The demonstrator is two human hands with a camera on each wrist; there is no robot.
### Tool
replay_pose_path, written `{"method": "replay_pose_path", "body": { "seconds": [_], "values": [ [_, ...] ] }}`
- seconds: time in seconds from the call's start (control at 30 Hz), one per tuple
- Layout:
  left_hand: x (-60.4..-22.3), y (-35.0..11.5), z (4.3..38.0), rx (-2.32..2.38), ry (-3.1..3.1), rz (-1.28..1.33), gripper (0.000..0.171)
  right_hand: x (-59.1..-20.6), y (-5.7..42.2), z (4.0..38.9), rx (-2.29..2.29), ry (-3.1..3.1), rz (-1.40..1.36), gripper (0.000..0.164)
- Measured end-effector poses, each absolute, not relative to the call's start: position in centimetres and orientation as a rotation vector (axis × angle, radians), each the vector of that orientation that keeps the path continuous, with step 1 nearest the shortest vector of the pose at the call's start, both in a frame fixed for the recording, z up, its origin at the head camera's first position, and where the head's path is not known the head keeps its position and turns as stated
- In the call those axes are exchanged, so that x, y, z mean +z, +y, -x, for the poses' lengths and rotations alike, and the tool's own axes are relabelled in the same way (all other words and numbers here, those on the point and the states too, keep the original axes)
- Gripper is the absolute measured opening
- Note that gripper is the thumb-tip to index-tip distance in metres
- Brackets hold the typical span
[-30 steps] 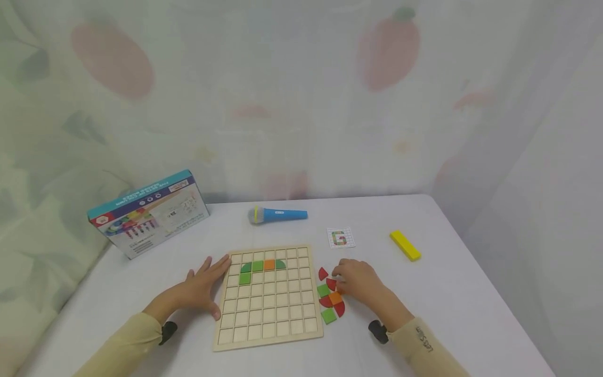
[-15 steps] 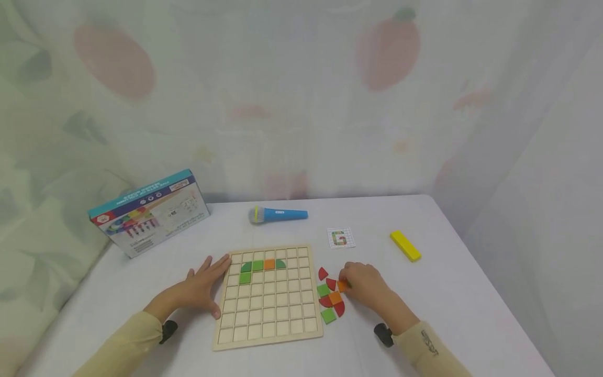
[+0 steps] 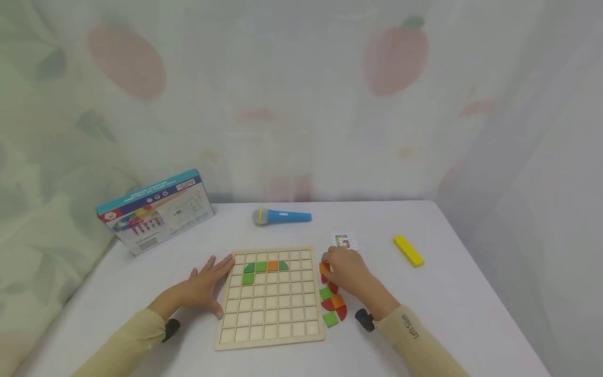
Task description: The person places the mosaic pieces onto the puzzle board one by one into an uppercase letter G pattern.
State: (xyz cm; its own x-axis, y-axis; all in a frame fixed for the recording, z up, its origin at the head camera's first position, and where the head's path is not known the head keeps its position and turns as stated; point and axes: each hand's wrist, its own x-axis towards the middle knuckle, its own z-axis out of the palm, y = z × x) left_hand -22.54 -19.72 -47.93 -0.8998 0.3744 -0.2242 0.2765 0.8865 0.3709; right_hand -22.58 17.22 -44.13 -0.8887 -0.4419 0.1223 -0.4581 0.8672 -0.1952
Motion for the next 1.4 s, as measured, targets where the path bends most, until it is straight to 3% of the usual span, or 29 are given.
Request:
{"method": "replay_pose_path", "body": {
  "seconds": [0.37, 0.77, 1.0, 1.4],
  "values": [
    [-47.6, -19.6, 22.5, 0.493, 2.753, -0.532, 0.135, -43.0, 10.5, 23.6, 0.308, -2.739, -1.030, 0.016],
    [-47.2, -19.2, 23.2, 0.483, 2.742, -0.530, 0.136, -43.5, 4.9, 23.5, 0.225, -2.830, -1.037, 0.022],
    [-47.0, -19.4, 23.2, 0.478, 2.730, -0.533, 0.137, -44.3, 2.9, 23.2, 0.088, -2.882, -1.081, 0.013],
    [-47.5, -20.0, 22.5, 0.486, 2.736, -0.519, 0.135, -46.1, 0.2, 22.0, -0.043, -2.820, -1.144, 0.015]
  ]
}}
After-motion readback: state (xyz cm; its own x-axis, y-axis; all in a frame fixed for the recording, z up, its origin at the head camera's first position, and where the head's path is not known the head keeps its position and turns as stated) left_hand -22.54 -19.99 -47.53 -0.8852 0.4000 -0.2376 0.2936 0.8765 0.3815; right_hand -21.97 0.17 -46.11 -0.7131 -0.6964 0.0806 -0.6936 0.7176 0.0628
